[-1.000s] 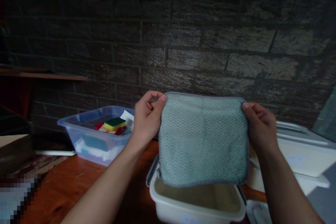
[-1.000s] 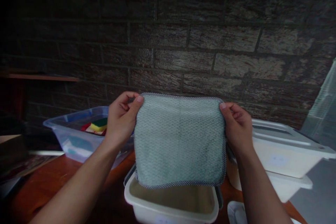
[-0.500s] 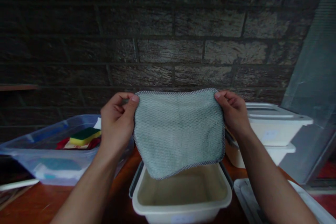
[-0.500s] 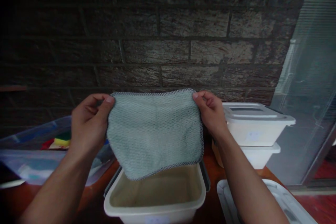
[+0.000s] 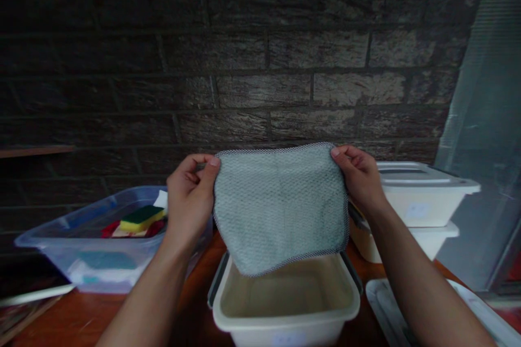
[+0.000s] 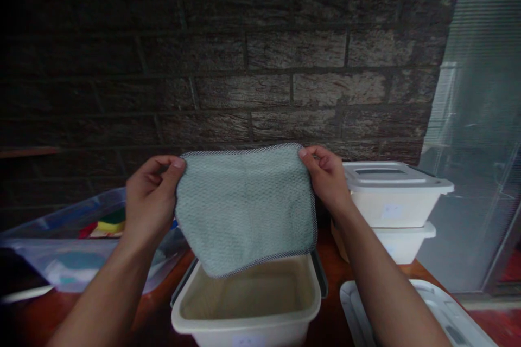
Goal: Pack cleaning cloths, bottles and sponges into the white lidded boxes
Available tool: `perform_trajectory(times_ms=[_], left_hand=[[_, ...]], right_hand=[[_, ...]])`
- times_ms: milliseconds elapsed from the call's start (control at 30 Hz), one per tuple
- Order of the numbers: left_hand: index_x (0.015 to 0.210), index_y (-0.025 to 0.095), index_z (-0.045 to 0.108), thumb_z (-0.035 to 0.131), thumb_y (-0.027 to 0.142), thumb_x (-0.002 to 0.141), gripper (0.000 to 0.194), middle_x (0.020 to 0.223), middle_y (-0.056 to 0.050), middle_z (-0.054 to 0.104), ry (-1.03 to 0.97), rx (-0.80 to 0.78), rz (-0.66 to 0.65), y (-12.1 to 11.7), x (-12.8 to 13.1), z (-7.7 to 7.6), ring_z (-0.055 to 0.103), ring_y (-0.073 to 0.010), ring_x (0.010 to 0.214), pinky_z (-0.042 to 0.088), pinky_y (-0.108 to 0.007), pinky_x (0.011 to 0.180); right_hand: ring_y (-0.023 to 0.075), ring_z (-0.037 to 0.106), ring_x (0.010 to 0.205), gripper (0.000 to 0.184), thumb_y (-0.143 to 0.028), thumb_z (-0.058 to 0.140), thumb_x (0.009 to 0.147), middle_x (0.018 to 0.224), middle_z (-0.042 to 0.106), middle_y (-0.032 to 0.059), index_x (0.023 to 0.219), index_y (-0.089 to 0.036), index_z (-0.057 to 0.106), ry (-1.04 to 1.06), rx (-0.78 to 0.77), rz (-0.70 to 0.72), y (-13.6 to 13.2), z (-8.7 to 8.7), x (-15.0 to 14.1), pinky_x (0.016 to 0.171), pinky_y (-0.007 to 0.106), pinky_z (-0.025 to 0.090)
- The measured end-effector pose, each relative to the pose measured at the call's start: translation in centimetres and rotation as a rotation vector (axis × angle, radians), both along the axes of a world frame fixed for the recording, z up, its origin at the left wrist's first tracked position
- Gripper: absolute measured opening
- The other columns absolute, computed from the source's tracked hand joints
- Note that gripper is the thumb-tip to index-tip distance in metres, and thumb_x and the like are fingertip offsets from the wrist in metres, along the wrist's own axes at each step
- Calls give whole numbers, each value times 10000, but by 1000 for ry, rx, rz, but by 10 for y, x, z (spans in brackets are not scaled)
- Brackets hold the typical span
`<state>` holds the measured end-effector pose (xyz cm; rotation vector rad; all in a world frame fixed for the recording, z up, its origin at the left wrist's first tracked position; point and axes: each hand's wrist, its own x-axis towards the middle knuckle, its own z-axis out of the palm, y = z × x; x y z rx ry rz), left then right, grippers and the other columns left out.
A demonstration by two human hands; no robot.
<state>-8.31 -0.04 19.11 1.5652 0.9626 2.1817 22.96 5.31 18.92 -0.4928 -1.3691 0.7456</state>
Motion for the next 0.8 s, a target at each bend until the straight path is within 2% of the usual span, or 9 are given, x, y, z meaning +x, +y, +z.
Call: perform_trajectory(times_ms=[133,267,533,800], left_hand=[[913,204,680,761,342,858,169,565,39,580,-2,19,-5,2,0,-1,432,-92,449,283,-204,408],[916,202,664,731,339,885,156,570,42,567,22,38,-17,2,3,-3,420,-84,447,266,-198,412],[944,232,586,664,384,930,172,510,76,512,178,-102,-135,-4,15,-4,445,-106,354,363,-203,342],[918,207,626,670,340,922,140,546,59,538,177,-59,-60,-1,10,-3,433,-86,416,313,-185,391]], right_hand=[[110,488,542,241,-455,776,859,665,620,-26,830,-224,712,-1,7,-15,2,-1,0,496,225,364],[110,467,541,231,-440,772,863,660,596,-22,810,-223,715,-10,50,-95,2,-1,2,496,231,360],[101,450,562,197,-393,830,806,660,597,-18,815,-211,755,101,76,-225,3,6,19,497,222,340],[106,436,553,165,-381,823,819,642,576,-19,797,-231,758,92,75,-199,3,4,14,489,234,329]])
